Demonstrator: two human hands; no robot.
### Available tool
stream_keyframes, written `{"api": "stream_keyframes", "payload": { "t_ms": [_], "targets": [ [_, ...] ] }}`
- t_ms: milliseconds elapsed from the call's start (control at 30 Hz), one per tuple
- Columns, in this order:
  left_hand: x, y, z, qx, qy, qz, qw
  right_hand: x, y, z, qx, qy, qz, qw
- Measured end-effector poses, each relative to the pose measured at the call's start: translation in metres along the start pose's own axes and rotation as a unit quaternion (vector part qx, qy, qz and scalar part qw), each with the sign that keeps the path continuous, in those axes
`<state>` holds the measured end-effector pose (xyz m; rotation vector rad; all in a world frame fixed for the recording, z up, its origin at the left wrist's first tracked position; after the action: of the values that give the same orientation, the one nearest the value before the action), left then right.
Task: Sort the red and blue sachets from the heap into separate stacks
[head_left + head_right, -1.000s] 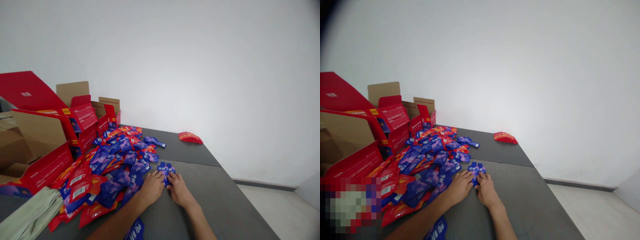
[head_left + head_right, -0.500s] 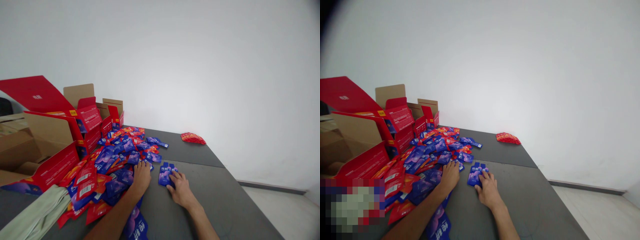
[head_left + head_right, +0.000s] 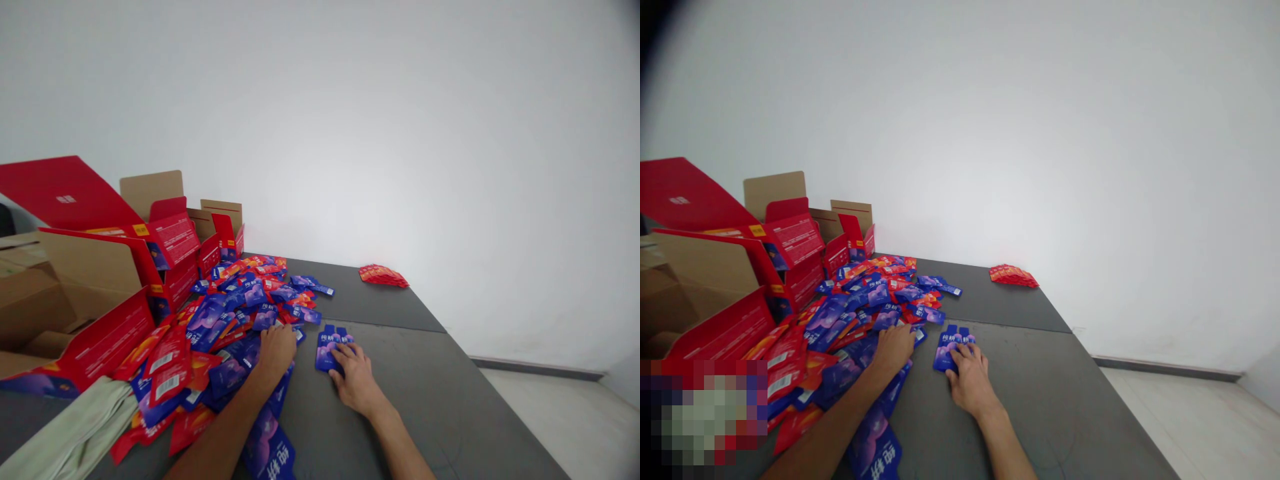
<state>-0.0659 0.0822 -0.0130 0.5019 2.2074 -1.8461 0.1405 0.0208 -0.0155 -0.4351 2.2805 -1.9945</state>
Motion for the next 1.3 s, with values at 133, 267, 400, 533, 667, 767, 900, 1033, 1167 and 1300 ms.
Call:
{"api": "stream_keyframes", "payload": {
  "t_ms": [133, 267, 400, 533, 667, 767, 900, 1033, 1167, 1300],
  "targets": [
    [-0.003, -0.009, -0.002, -0.009, -0.012, 0.031, 0.999, 0.002, -0.001, 0.0, -0.008, 0.003, -0.007, 1.0],
    [-0.009, -0.016, 0.0, -0.061, -0.01, 0.18, 0.982, 0.008, -0.007, -0.002, -0.057, 0.007, -0.038, 0.998],
    [-0.02, -0.005, 0.002, -0.062, 0.016, 0.43, 0.901, 0.015, -0.02, -0.004, -0.156, 0.019, -0.149, 0.976],
    [-0.031, 0.013, 0.009, 0.006, -0.002, 0.615, 0.789, 0.015, -0.017, -0.007, -0.171, 0.071, -0.324, 0.928],
    [-0.045, 0.021, 0.019, 0.092, -0.016, 0.702, 0.706, 0.011, -0.01, -0.009, -0.167, 0.098, -0.459, 0.867],
    [-0.049, 0.021, 0.021, 0.144, -0.03, 0.71, 0.689, 0.008, -0.009, -0.009, -0.147, 0.11, -0.506, 0.843],
    [-0.044, 0.011, 0.016, 0.106, -0.015, 0.701, 0.705, 0.013, -0.009, -0.008, -0.097, 0.084, -0.521, 0.844],
    [-0.036, 0.003, 0.009, 0.04, 0.004, 0.656, 0.753, 0.02, -0.005, -0.008, -0.068, 0.069, -0.515, 0.852],
    [-0.034, 0.003, 0.008, 0.025, 0.013, 0.633, 0.774, 0.024, -0.004, -0.007, -0.056, 0.067, -0.516, 0.852],
    [-0.041, 0.0, 0.014, 0.001, 0.041, 0.593, 0.804, 0.027, -0.011, -0.006, -0.069, 0.055, -0.537, 0.839]
  ]
}}
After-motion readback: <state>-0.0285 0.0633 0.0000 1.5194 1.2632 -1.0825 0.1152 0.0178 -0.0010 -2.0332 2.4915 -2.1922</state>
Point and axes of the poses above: each hand's wrist, its own z-axis away from the middle knuckle, its own y-axis out of the palm, x = y × z, the point moved 5 cm from there along -z, towards the middle knuckle, and after that the axes turned 11 degrees about z, right-handed, at the moved point
